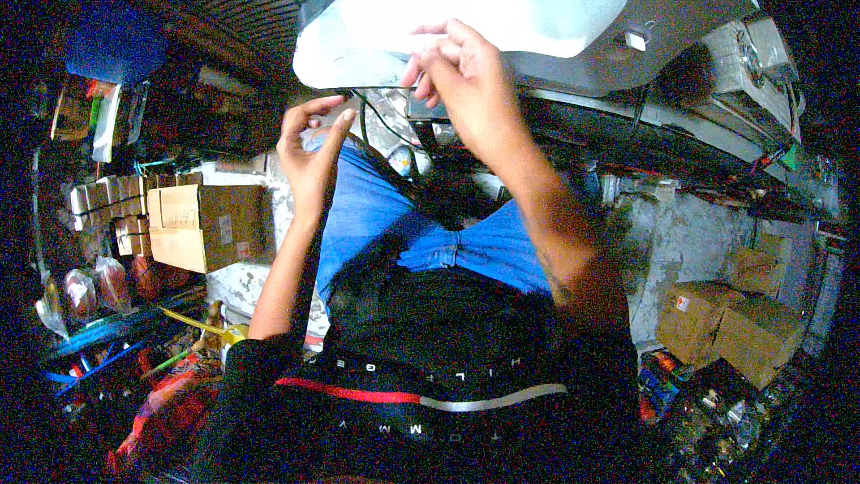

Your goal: The person removes a decorative badge from a white sewing machine, then uses pliers to remove a small metal ring from the needle area. They reattach the badge and continue adjusting the machine's needle and presser foot area.

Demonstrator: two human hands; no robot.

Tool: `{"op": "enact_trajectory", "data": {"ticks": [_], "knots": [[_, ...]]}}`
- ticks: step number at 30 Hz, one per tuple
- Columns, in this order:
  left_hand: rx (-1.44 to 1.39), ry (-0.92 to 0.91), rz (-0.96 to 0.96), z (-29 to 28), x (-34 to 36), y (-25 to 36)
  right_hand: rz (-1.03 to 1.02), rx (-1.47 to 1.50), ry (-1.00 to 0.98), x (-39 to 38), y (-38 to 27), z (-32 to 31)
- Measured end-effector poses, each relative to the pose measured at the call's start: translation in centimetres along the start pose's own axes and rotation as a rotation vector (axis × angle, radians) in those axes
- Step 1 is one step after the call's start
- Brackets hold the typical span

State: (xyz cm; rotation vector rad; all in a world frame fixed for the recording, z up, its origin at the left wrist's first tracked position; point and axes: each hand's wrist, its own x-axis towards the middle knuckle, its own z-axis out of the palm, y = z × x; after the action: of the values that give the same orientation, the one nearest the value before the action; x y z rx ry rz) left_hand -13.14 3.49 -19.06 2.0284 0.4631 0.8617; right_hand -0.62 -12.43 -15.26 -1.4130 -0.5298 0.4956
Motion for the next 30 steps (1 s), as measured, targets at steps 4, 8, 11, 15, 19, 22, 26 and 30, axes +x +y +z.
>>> {"op": "enact_trajectory", "data": {"ticks": [4,8,11,15,19,22,26,30], "knots": [[-0.035,0.009,0.121,-0.6,1.2,2.1,0.066,0.176,-0.175,-2.6,1.5,1.4],[-0.803,-0.521,-0.372,1.2,1.8,5.1,0.171,-0.038,-0.214,-7.0,2.8,2.6],[-0.962,-0.702,-0.609,1.6,1.4,6.0,0.051,-0.149,-0.332,-10.4,2.8,0.9],[-0.780,-0.565,-0.536,1.0,-0.2,5.1,0.233,-0.471,-0.402,-12.5,0.3,-7.7],[-0.539,-0.501,-0.507,-1.6,-2.6,3.4,0.178,-0.939,0.139,-10.2,-2.8,-20.0],[-0.359,-0.414,-0.392,-3.8,-4.0,2.9,0.031,-1.457,0.592,-5.9,-0.2,-25.1],[-0.088,-0.202,-0.172,-5.9,-5.6,3.6,0.158,-1.572,0.459,0.0,5.2,-28.4],[0.062,-0.099,-0.096,-7.3,-5.1,4.9,-0.123,-1.302,0.509,2.7,7.8,-29.2]]}}
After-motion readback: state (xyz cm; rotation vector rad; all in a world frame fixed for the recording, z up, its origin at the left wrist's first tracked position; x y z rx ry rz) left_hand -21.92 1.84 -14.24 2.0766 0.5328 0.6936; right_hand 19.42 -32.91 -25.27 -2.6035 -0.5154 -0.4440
